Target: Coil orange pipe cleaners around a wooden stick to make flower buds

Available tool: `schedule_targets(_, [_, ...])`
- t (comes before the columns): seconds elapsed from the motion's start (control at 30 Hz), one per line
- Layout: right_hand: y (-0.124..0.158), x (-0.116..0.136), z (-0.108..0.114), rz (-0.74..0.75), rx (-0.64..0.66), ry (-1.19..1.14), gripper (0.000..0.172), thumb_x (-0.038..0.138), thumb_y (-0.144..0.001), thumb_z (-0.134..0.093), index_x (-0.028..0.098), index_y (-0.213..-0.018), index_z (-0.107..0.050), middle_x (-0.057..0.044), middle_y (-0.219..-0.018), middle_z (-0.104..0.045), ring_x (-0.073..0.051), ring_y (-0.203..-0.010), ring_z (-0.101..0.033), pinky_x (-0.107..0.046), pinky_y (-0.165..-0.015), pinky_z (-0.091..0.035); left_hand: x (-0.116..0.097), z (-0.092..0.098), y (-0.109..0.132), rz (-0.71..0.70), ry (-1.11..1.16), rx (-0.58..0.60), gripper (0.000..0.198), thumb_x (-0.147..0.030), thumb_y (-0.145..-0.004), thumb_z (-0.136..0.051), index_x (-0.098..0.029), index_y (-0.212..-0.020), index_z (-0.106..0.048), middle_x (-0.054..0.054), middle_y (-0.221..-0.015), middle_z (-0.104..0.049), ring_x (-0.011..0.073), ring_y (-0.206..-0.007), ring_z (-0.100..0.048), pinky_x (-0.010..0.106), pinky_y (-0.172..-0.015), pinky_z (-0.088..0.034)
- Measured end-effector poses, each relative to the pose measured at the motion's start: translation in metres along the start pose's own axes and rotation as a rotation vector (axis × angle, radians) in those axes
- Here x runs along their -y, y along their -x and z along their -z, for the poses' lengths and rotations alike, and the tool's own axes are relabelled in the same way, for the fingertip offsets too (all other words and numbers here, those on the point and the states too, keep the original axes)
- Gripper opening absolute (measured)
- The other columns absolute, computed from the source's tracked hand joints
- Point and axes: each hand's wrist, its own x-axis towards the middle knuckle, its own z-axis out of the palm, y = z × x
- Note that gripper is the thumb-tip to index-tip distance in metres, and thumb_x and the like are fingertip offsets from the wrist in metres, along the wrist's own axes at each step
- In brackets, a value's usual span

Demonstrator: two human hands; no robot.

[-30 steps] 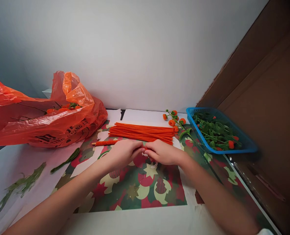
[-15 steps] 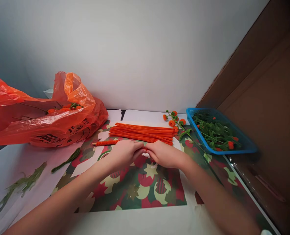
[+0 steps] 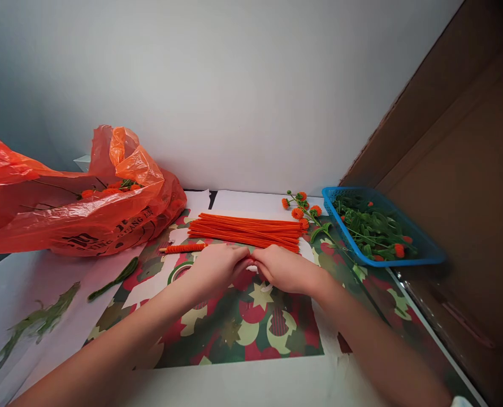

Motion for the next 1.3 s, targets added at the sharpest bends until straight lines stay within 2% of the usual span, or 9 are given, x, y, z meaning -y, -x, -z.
schedule_targets(0.17, [0.004, 0.004, 0.005, -0.027, 0.068, 0.069, 0.012, 0.013, -0.086, -0.042, 0.017, -0.081, -0.052, -0.003, -0.073, -0.058, -0.011, -0.052, -0.043, -0.023, -0.046, -0.023, -0.003, -0.002, 0.001, -0.044, -0.119, -0.02, 0.035, -0.034, -0.094, -0.035, -0.02, -0.078, -0.062, 0.003, -0.069, -0.068, 0.0196, -0.061, -0.062, 0.026, -0.047, -0.025])
schedule_targets(0.37, [0.003, 0.009, 0.006, -0.046, 0.068, 0.101, 0.015, 0.013, -0.086, -0.041, 0.017, -0.086, -0.055, -0.006, -0.079, -0.062, -0.013, -0.057, -0.051, -0.023, -0.047, -0.025, -0.002, -0.003, 0.001, -0.052, -0.126, -0.034, 0.036, -0.033, -0.095, -0.034, -0.019, -0.077, -0.062, 0.003, -0.068, -0.067, 0.018, -0.061, -0.061, 0.026, -0.048, -0.023])
schedule_targets(0.5, [0.004, 0.012, 0.004, -0.059, 0.029, 0.142, 0.019, 0.019, -0.09, -0.038, 0.016, -0.09, -0.057, -0.007, -0.084, -0.065, -0.016, -0.064, -0.058, -0.024, -0.047, -0.026, -0.001, -0.001, 0.001, -0.047, -0.109, -0.029, 0.039, -0.036, -0.095, -0.033, -0.02, -0.073, -0.06, 0.002, -0.064, -0.065, 0.0174, -0.058, -0.059, 0.026, -0.048, -0.022])
schedule_targets(0.73, [0.003, 0.019, 0.0, -0.037, -0.052, 0.236, 0.016, 0.011, -0.086, -0.041, 0.013, -0.09, -0.056, -0.009, -0.084, -0.066, -0.02, -0.069, -0.062, -0.026, -0.049, -0.025, 0.001, 0.0, 0.002, -0.03, -0.068, -0.058, 0.039, -0.037, -0.094, -0.034, -0.02, -0.068, -0.058, 0.001, -0.06, -0.062, 0.0155, -0.053, -0.056, 0.026, -0.046, -0.021])
schedule_targets(0.97, [0.006, 0.011, 0.005, -0.019, 0.008, 0.11, 0.013, 0.017, -0.091, -0.04, 0.017, -0.086, -0.052, -0.005, -0.077, -0.061, -0.015, -0.06, -0.054, -0.024, -0.048, -0.024, 0.002, 0.002, 0.003, -0.032, -0.042, -0.048, 0.036, -0.036, -0.094, -0.035, -0.02, -0.072, -0.06, 0.002, -0.063, -0.064, 0.016, -0.055, -0.058, 0.025, -0.047, -0.024])
schedule_targets(1.1, [0.009, 0.003, 0.01, -0.004, -0.022, -0.034, 0.021, 0.027, -0.095, -0.036, 0.018, -0.084, -0.052, -0.004, -0.079, -0.06, -0.012, -0.061, -0.05, -0.023, -0.051, -0.027, 0.003, 0.003, 0.003, -0.021, 0.016, -0.034, 0.033, -0.036, -0.094, -0.034, -0.021, -0.081, -0.06, 0.001, -0.071, -0.067, 0.0165, -0.061, -0.059, 0.025, -0.049, -0.027])
schedule_targets(1.2, [0.009, -0.003, 0.012, -0.042, -0.067, -0.01, 0.023, 0.032, -0.094, -0.04, 0.017, -0.081, -0.052, -0.004, -0.078, -0.06, -0.013, -0.063, -0.05, -0.023, -0.052, -0.026, 0.003, 0.002, 0.002, 0.009, 0.023, -0.066, 0.029, -0.033, -0.094, -0.034, -0.021, -0.082, -0.058, 0.0, -0.07, -0.066, 0.0161, -0.058, -0.056, 0.025, -0.049, -0.025])
schedule_targets(1.3, [0.007, -0.006, 0.013, -0.024, -0.055, 0.042, 0.028, 0.028, -0.094, -0.038, 0.017, -0.073, -0.052, -0.002, -0.07, -0.058, -0.011, -0.058, -0.046, -0.023, -0.052, -0.023, 0.003, 0.002, 0.002, -0.002, 0.049, -0.075, 0.029, -0.034, -0.094, -0.035, -0.02, -0.079, -0.057, 0.001, -0.071, -0.064, 0.015, -0.057, -0.053, 0.025, -0.05, -0.025])
